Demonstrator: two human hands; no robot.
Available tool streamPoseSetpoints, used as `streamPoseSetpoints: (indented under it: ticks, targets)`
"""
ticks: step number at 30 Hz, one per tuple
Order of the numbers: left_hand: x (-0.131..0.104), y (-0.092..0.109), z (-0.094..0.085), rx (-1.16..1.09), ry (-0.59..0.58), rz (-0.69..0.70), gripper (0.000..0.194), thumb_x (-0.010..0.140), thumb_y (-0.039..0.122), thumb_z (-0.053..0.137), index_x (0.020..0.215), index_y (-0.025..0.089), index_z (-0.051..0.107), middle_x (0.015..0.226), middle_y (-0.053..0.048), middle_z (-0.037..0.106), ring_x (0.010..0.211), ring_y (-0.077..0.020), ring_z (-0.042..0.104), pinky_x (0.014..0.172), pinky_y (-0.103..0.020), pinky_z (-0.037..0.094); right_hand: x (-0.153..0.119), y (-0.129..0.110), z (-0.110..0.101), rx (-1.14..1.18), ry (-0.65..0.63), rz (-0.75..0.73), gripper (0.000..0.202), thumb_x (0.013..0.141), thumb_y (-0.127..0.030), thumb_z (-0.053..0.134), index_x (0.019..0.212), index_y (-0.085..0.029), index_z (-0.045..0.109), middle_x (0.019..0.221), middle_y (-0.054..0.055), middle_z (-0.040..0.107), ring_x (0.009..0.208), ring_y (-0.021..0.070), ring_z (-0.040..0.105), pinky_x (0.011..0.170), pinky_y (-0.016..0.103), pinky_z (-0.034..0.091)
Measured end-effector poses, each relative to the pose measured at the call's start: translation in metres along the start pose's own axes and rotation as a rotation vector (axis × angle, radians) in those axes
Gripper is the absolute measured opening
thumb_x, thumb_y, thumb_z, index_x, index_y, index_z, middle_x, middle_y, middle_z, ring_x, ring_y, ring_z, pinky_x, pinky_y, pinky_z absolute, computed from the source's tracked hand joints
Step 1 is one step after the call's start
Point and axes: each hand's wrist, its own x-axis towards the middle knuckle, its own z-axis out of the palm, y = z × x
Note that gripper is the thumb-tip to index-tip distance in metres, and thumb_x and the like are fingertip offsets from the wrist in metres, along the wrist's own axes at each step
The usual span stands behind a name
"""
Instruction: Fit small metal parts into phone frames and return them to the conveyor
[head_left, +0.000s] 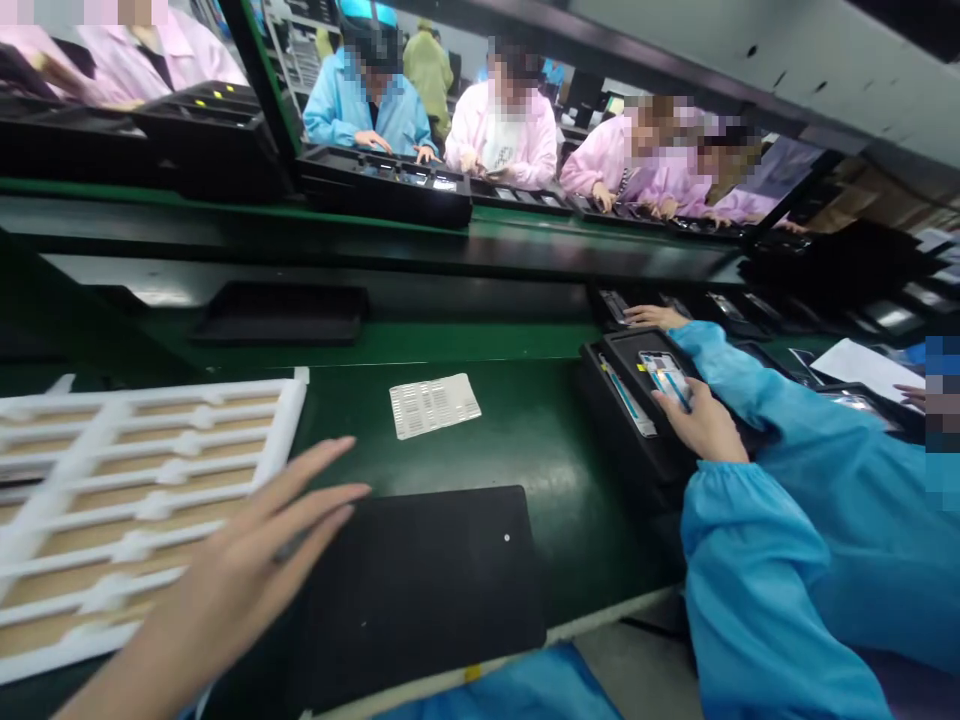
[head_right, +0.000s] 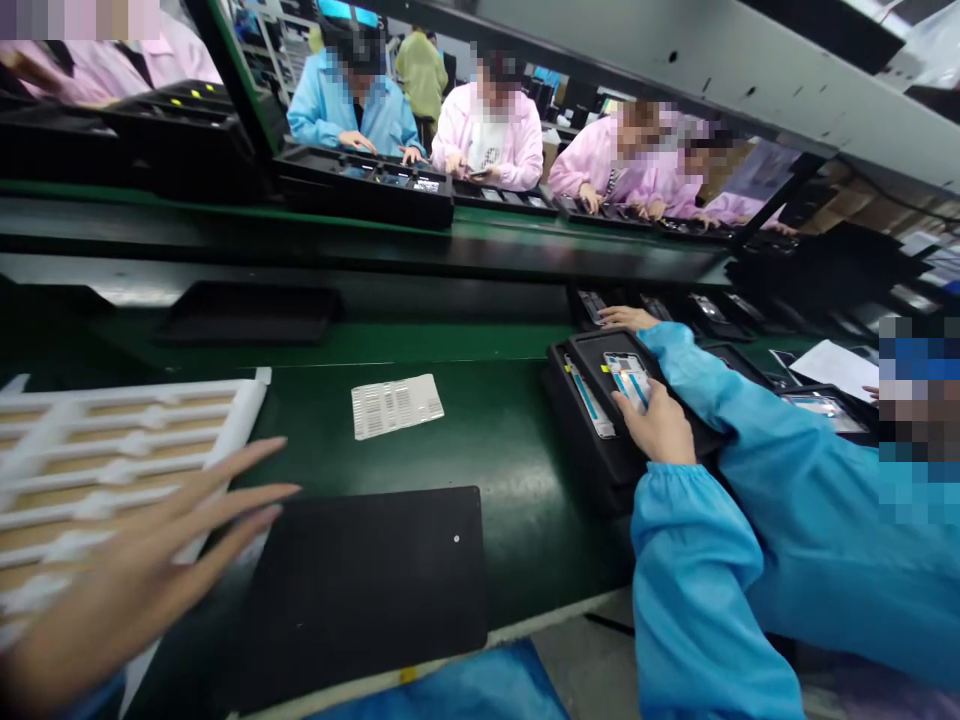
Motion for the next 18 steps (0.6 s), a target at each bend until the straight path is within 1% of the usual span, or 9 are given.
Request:
streamPoseSetpoints:
  ticks: [3,6,9,10,12,13,14,16,18]
  targets:
    - [0.007,0.038,0.029,-0.081,-0.178,0.073,0.024,0.095,0.032,0.053,0.113,0.032,0.069,0.146,0.000,0.050,0.122,-0.0269,0.061,0.102,-0.042,0.055,0.011,0.007,0.001,0.029,0.003,0.062,0.073,0.070,-0.059,0.072,0.124,-0.011,0.057,0.115,0.024,0.065,0.110,0.0426,0.059,0.094,0.058,0.044]
    - [0.015,0.074,0.049,-0.246,-0.317,0.070,0.025,0.095,0.026,0.054,0.114,0.032,0.069,0.144,-0.001,0.054,0.125,-0.0247,0.059,0.103,-0.040,0.054,0.012,0.008,-0.009,0.099,0.053,0.104,0.064,0.067,-0.056,0.076,0.112,-0.014,0.059,0.114,0.021,0.066,0.112,0.0411,0.059,0.097,0.055,0.043]
    - [0.024,0.109,0.068,-0.530,-0.423,-0.036,0.032,0.093,0.026,0.058,0.123,0.033,0.063,0.138,-0.003,0.059,0.123,-0.0240,0.060,0.103,-0.041,0.054,-0.015,-0.006,-0.025,0.230,0.117,0.088,0.063,0.071,-0.059,0.073,0.113,-0.016,0.054,0.112,0.020,0.066,0.106,0.0356,0.064,0.091,0.046,0.049]
    - [0.028,0.119,0.075,-0.659,-0.429,-0.102,0.039,0.092,0.028,0.060,0.131,0.033,0.057,0.138,-0.005,0.058,0.123,-0.0248,0.061,0.101,-0.043,0.055,-0.033,-0.015,-0.029,0.286,0.134,0.045,0.064,0.072,-0.061,0.073,0.115,-0.018,0.052,0.111,0.018,0.067,0.105,0.0332,0.065,0.089,0.043,0.051]
    - [0.033,0.138,0.092,-0.966,-0.399,-0.252,0.060,0.091,0.036,0.063,0.146,0.032,0.039,0.144,-0.012,0.053,0.122,-0.0266,0.061,0.097,-0.043,0.057,-0.081,-0.042,-0.035,0.482,0.179,-0.162,0.066,0.069,-0.057,0.078,0.116,-0.020,0.051,0.112,0.014,0.066,0.100,0.0301,0.066,0.085,0.041,0.053]
    - [0.036,0.146,0.100,-1.121,-0.363,-0.329,0.067,0.091,0.041,0.062,0.150,0.030,0.032,0.146,-0.015,0.049,0.121,-0.0272,0.062,0.095,-0.042,0.058,-0.108,-0.057,-0.036,0.502,0.128,-0.279,0.064,0.068,-0.054,0.080,0.115,-0.021,0.053,0.113,0.012,0.065,0.100,0.0294,0.066,0.083,0.040,0.054]
    - [0.038,0.152,0.107,-1.252,-0.316,-0.410,0.067,0.092,0.046,0.059,0.150,0.028,0.030,0.147,-0.017,0.048,0.120,-0.0276,0.062,0.094,-0.041,0.059,-0.132,-0.073,-0.036,0.509,0.021,-0.396,0.059,0.071,-0.050,0.079,0.117,-0.021,0.054,0.117,0.012,0.063,0.103,0.0286,0.065,0.083,0.038,0.055]
    - [0.041,0.157,0.118,-1.386,-0.209,-0.574,0.060,0.094,0.054,0.052,0.143,0.022,0.040,0.140,-0.019,0.054,0.117,-0.0277,0.064,0.093,-0.041,0.058,-0.167,-0.098,-0.033,0.535,-0.131,-0.588,0.056,0.079,-0.044,0.073,0.123,-0.020,0.051,0.126,0.014,0.059,0.112,0.0273,0.061,0.090,0.038,0.054]
    - [0.043,0.153,0.121,-1.347,-0.120,-0.717,0.052,0.095,0.056,0.047,0.131,0.018,0.051,0.127,-0.016,0.064,0.111,-0.0270,0.067,0.091,-0.040,0.059,-0.171,-0.107,-0.028,0.521,-0.221,-0.703,0.052,0.087,-0.043,0.065,0.131,-0.019,0.047,0.134,0.014,0.055,0.120,0.0262,0.057,0.098,0.040,0.051]
